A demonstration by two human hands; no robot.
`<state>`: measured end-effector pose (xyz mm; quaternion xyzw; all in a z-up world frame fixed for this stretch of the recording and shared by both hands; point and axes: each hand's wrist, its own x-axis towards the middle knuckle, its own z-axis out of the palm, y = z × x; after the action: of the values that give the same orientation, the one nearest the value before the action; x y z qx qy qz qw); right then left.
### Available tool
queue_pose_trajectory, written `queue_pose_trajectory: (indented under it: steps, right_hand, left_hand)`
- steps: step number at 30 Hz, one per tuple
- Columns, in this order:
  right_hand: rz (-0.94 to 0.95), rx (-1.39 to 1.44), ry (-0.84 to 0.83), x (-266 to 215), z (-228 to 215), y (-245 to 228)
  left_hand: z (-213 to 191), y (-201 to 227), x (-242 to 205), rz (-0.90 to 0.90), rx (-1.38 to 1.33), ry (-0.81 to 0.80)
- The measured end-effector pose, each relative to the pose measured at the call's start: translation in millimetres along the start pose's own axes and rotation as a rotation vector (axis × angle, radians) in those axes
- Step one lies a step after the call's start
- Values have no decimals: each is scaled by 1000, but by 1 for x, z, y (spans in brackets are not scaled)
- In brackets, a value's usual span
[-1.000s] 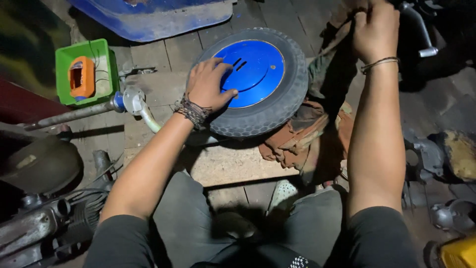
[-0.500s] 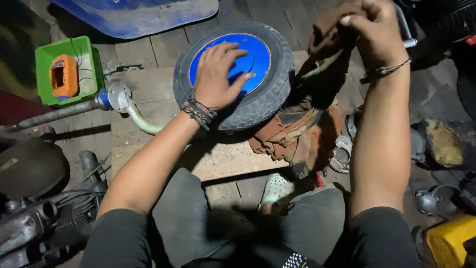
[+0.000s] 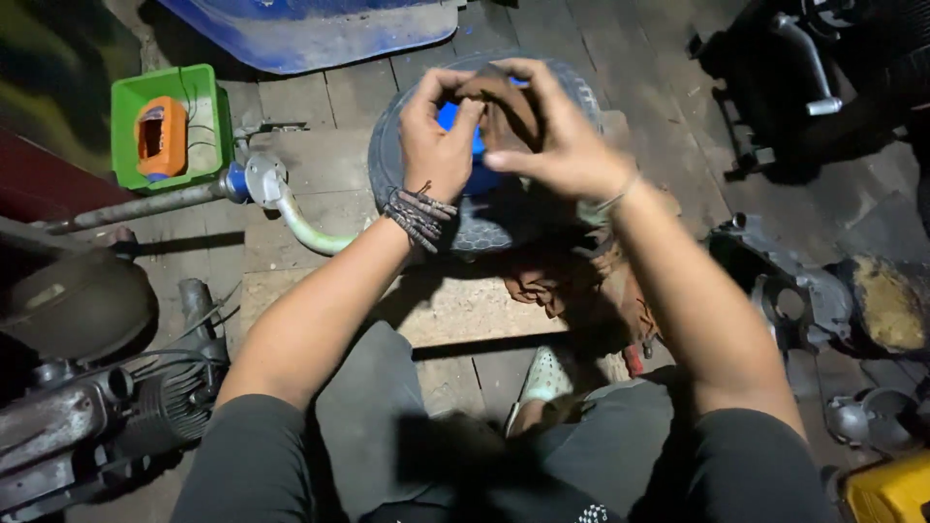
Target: The person wipes the surface of a small tire with a blue rim using a cloth. They rotate the tire with one hand while scrubbing the rubber and rim with the other hand to clean it.
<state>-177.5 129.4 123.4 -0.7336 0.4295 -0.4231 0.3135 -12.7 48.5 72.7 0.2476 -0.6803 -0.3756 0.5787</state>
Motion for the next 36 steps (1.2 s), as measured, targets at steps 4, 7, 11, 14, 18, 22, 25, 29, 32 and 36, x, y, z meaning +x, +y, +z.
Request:
queue_pose_trajectory:
  steps: [4,7,11,14,18,22,25,29,32,36]
  right_hand:
    - [-24,71,195,1,-3,6]
    - [42,-155,15,-14,-69,12]
    - [208,-685,18,-39,-108,54]
    - [331,-807,-70,-30,-84,69]
    - [369,-900,-317,-6,-42,77]
    - [459,-941,-368,4,-36,78]
    - [337,-1131,-235,-1,-42,108]
    - [394,-1007,-225,1,-23,101]
    - [434,-962,-271,6,-32,114]
    - [476,-1110,-100,-6,-53,142]
  left_hand:
    - [-16,12,7,80,27,-38]
    - [-28,-2,9,147,137,-209]
    - [-32,-32,-5,99,454,-443]
    - [-26,-43,-14,85,597,-618]
    - [-14,-57,-17,108,678,-659]
    - [-12,-75,-17,135,734,-630]
    - [-13,-85,-19,211,701,-577]
    - [-17,-89,-21,202,793,-592]
    - [-24,-92,-18,187,796,-620]
    - [-32,-96,-19,220,831,-666]
